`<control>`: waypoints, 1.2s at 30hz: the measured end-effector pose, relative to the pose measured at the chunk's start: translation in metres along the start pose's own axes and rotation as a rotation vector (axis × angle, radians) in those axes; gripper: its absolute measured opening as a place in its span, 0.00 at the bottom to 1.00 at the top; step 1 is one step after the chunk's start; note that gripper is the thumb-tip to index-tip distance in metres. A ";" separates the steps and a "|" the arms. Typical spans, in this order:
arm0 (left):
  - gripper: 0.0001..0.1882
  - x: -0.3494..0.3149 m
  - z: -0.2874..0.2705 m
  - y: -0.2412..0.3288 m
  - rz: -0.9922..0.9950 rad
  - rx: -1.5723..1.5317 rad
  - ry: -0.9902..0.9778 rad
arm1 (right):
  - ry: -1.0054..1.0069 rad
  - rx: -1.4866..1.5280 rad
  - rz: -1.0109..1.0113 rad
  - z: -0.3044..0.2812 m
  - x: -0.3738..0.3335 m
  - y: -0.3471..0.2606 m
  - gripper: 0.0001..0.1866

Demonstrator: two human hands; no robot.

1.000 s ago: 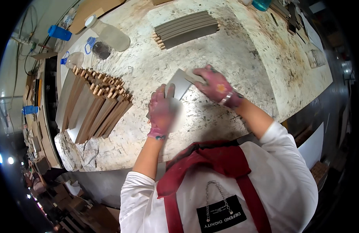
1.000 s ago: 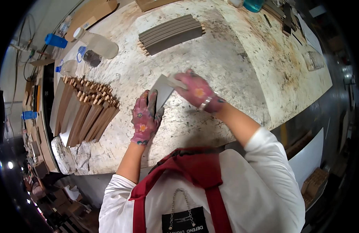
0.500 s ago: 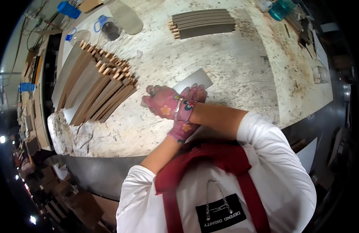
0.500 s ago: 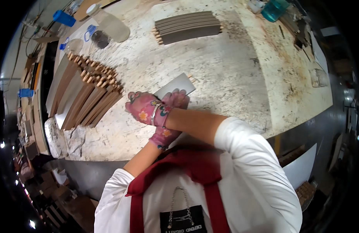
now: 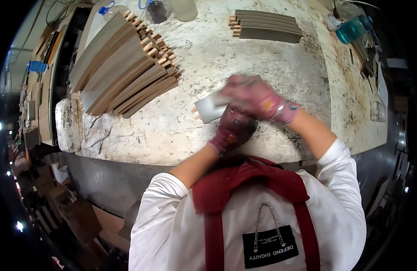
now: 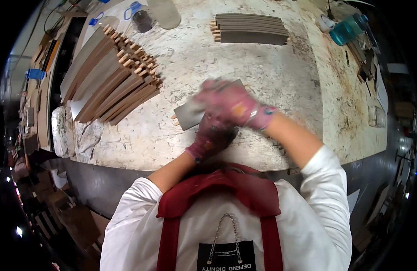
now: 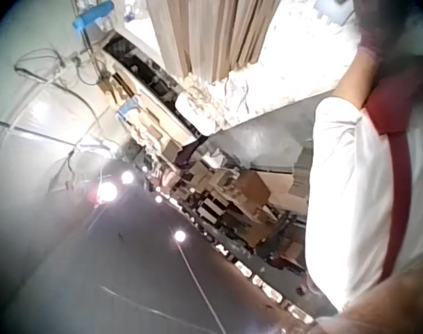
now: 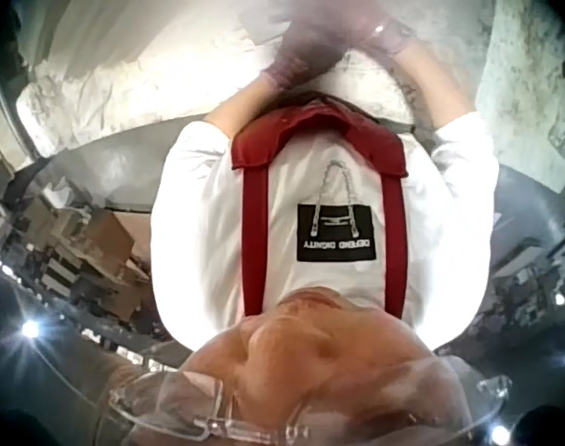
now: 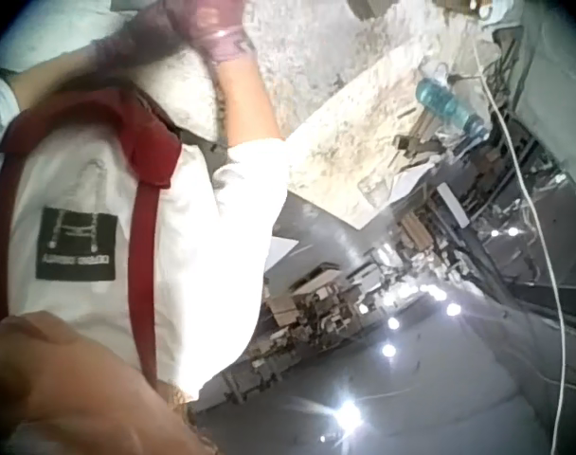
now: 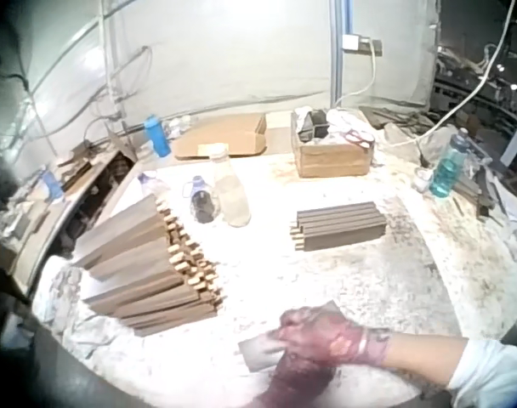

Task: The person sands individual wooden pieces by hand using a sanding block, then stacks them onto a pile.

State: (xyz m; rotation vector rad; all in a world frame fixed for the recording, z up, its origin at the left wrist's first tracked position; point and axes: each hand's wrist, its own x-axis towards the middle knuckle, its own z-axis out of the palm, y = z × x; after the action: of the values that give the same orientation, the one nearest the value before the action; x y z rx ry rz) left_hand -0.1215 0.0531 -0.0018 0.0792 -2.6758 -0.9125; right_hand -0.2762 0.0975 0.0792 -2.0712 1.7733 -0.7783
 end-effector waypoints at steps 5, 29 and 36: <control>0.19 -0.010 0.005 0.007 -0.055 -0.035 0.078 | -0.379 -0.020 -0.142 0.044 0.052 -0.023 0.18; 0.33 0.026 -0.071 -0.027 -0.064 0.555 0.070 | 0.534 0.707 0.575 -0.046 -0.094 0.031 0.19; 0.36 0.003 -0.121 -0.007 -0.219 0.338 -0.001 | 0.545 0.652 0.567 -0.044 -0.097 0.017 0.21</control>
State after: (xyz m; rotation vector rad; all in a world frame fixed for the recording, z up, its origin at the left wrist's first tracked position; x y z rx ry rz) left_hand -0.0874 -0.0245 0.0854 0.4542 -2.8345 -0.5058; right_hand -0.3237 0.1940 0.0853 -0.9263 1.8590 -1.5533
